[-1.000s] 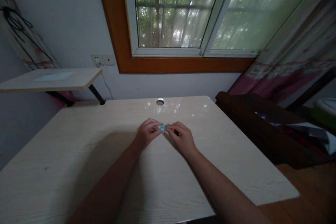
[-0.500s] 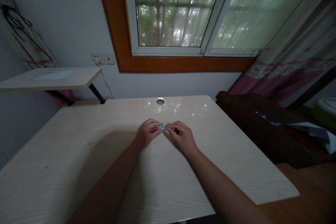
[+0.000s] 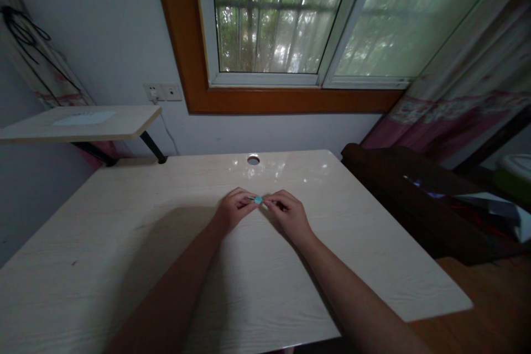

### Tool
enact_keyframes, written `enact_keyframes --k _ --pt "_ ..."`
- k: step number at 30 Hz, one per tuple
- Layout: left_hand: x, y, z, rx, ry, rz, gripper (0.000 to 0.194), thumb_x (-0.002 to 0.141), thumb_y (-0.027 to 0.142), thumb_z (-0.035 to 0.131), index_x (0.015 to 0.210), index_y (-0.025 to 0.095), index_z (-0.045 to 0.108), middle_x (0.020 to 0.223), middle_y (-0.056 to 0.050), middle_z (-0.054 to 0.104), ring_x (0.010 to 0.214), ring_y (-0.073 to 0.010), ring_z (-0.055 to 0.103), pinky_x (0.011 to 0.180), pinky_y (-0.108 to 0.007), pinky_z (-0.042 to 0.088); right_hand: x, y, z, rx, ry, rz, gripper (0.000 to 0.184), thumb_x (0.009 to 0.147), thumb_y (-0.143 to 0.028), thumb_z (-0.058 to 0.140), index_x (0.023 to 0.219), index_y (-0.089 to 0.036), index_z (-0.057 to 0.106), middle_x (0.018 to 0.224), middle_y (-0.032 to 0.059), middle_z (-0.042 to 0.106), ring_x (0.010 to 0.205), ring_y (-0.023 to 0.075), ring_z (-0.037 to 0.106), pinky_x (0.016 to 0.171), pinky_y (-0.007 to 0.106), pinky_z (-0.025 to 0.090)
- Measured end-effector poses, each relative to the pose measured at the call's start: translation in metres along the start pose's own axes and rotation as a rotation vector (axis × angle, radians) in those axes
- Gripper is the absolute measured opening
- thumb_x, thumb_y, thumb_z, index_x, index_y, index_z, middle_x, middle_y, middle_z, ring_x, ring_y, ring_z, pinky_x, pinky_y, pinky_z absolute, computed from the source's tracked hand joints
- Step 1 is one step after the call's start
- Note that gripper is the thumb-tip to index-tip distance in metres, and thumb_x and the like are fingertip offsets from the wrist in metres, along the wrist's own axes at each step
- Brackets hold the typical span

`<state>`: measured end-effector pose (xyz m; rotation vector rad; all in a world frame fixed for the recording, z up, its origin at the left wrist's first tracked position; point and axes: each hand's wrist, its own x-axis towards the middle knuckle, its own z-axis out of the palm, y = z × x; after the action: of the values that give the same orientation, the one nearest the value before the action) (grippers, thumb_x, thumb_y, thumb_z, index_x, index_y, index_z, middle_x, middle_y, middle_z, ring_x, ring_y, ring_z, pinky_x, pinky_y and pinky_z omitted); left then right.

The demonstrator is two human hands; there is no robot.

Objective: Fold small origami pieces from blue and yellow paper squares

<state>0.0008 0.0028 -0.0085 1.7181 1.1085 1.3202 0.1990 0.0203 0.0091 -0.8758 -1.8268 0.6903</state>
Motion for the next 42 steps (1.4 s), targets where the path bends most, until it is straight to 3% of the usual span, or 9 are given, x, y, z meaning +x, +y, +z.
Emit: enact_keyframes --k 19,30,36,42 --pt "0.0 -0.004 0.0 -0.024 0.031 -0.002 0.035 0.081 0.034 0.07 0.112 0.019 0.066 0.106 -0.008 0.06 0.089 -0.0169 0.065 0.077 -0.027 0.054 0.0 0.003 0.001 -0.024 -0.012 0.029 0.011 0.086 -0.029 0.066 0.087 -0.021 0.073 0.082 0.0037 0.066 0.069 0.0159 0.057 0.063 0.028 0.043" --pt "0.002 -0.011 -0.004 -0.023 0.124 -0.096 0.033 0.079 0.034 0.071 0.108 0.019 0.066 0.105 -0.008 0.066 0.075 -0.013 0.062 0.069 -0.025 0.052 0.002 -0.003 -0.006 -0.113 0.174 0.043 0.012 0.088 -0.027 0.063 0.087 -0.022 0.073 0.083 0.0037 0.067 0.07 0.0161 0.057 0.064 0.028 0.044" --pt "0.004 -0.009 -0.005 -0.087 0.14 -0.169 0.029 0.079 0.033 0.069 0.103 0.017 0.066 0.1 -0.008 0.067 0.072 -0.0132 0.063 0.064 -0.025 0.05 0.004 0.003 -0.011 -0.129 0.316 0.126 0.017 0.086 -0.035 0.065 0.084 -0.02 0.073 0.081 0.0037 0.066 0.069 0.0165 0.056 0.064 0.029 0.043" --pt "0.005 -0.007 -0.006 -0.158 0.15 -0.241 0.03 0.077 0.033 0.069 0.1 0.015 0.066 0.086 -0.006 0.068 0.07 -0.0145 0.064 0.063 -0.025 0.051 0.005 0.021 -0.014 0.059 0.354 0.329 0.033 0.083 -0.047 0.063 0.091 -0.017 0.073 0.083 0.0061 0.069 0.063 0.0167 0.054 0.057 0.028 0.041"
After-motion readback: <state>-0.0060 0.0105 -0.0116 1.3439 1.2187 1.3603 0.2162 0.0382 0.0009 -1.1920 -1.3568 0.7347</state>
